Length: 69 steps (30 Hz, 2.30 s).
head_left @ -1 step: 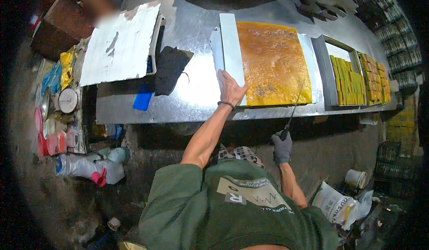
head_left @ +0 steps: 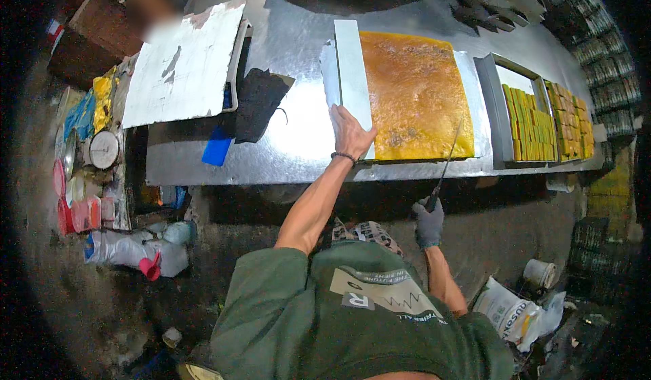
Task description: The person uses a knife and a straightedge to cut a large yellow sheet on a metal table. They repeatedly align the straightedge, score the sheet, and separate cut strips, which are stacked to the side.
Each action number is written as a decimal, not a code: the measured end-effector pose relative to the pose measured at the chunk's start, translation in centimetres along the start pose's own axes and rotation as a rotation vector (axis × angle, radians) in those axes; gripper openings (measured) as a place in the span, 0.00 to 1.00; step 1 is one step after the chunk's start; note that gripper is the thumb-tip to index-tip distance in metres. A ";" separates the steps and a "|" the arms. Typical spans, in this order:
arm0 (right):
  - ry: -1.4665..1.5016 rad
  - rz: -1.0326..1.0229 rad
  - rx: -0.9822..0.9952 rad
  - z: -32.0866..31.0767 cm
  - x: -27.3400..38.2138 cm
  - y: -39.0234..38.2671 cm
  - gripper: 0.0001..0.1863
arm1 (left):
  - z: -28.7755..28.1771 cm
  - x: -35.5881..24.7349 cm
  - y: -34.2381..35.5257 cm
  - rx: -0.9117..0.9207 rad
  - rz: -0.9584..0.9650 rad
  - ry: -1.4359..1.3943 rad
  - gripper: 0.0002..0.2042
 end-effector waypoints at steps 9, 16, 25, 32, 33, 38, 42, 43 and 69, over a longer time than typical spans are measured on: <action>0.031 0.040 0.110 2.1 3.4 4.4 0.08 | -3.1 1.0 2.7 0.128 -0.132 0.018 0.54; 0.001 0.063 0.124 8.0 4.3 4.5 0.10 | -6.8 -0.4 11.0 -0.056 0.111 -0.101 0.42; -0.053 0.178 0.165 16.7 6.6 3.0 0.11 | 0.1 -0.1 13.2 0.107 0.017 0.074 0.63; -0.150 0.140 0.053 17.4 7.6 3.1 0.11 | -0.7 -1.5 13.2 0.099 0.040 -0.036 0.60; -0.206 0.150 0.010 17.0 7.4 3.1 0.11 | -0.7 -1.6 12.9 0.114 0.040 -0.030 0.60; -0.047 0.182 0.011 16.7 6.6 2.6 0.12 | -1.0 -1.7 12.2 0.132 0.033 -0.059 0.62; -0.034 0.201 0.018 16.5 5.6 2.7 0.12 | -0.9 -1.6 12.3 0.143 0.022 -0.075 0.62; -0.055 0.202 0.006 16.4 5.3 2.8 0.12 | -0.8 -1.6 12.3 0.150 0.018 -0.078 0.62; -0.108 0.208 0.044 16.5 4.6 3.8 0.10 | 0.2 -0.8 12.4 0.078 0.030 -0.079 0.62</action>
Point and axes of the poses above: each hand's wrist, its own y-axis towards the middle knuckle, its own z-axis out of the palm, x = y × z, the point moved 10 cm from there along y, towards the middle knuckle, and after that the axes turned 7 degrees about y, right-handed, at the moved point
